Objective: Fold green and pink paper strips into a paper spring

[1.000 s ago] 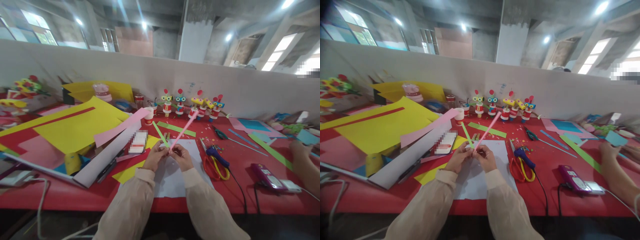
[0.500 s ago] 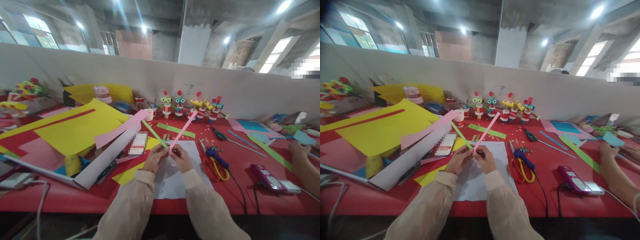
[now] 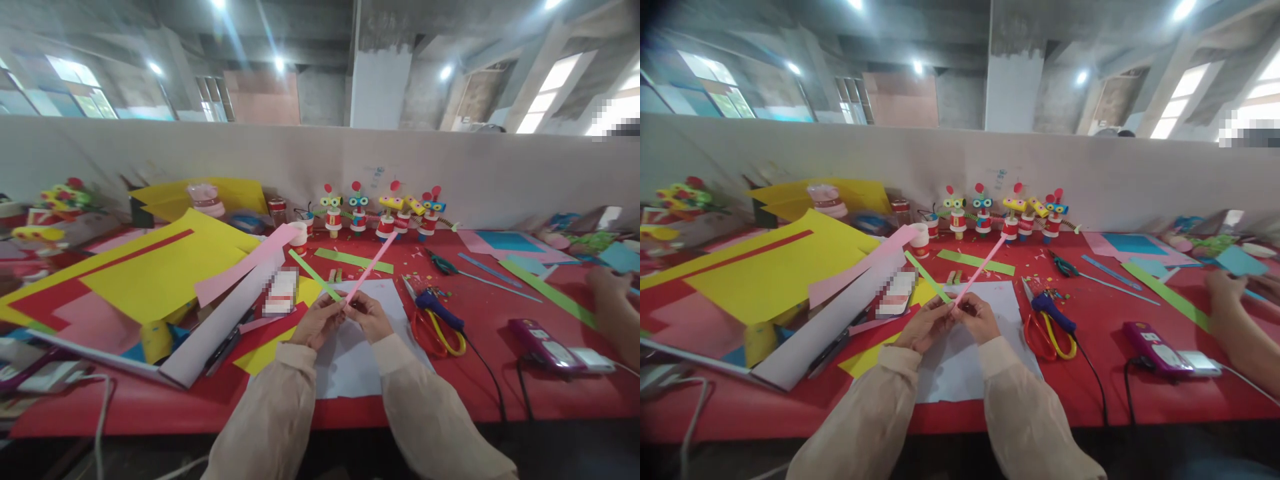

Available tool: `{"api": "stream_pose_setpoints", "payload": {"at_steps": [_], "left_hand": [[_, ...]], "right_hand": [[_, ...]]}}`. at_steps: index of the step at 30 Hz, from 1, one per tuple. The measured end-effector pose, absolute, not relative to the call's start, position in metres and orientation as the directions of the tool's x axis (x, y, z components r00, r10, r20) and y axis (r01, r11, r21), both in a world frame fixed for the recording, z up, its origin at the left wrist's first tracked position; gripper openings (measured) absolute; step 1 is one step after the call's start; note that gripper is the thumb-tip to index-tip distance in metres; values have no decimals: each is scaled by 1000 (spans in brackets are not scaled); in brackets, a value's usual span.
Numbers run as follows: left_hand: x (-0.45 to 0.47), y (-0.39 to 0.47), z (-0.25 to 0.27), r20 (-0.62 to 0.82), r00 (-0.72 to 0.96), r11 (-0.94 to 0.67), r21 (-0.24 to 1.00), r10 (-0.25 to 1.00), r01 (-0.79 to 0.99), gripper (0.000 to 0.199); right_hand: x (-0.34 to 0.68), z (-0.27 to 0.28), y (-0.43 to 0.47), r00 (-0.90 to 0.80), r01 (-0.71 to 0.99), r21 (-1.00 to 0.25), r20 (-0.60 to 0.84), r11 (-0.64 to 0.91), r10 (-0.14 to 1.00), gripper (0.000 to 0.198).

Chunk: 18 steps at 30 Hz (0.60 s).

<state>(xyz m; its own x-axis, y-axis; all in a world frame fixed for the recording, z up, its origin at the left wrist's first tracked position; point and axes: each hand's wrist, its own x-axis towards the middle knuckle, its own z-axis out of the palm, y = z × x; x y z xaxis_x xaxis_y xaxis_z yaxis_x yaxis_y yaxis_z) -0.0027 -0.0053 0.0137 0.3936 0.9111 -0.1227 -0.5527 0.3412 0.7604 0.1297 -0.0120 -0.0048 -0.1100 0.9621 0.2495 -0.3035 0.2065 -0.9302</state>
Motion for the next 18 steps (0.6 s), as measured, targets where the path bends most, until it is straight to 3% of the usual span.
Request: {"api": "stream_pose_setpoints", "payload": {"at_steps": [8, 11, 18], "left_hand": [[8, 0, 4, -65, 118, 122, 804, 991, -583, 24], [9, 1, 3, -54, 87, 95, 808, 995, -581, 23], [8, 1, 5, -50, 140, 120, 819, 989, -560, 21]], "right_hand": [[121, -17, -8, 98, 7, -955, 295, 296, 950, 27], [119, -19, -8, 139, 16, -953, 303, 303, 943, 35], [119, -14, -12, 112, -22, -966, 253, 257, 961, 17]]}}
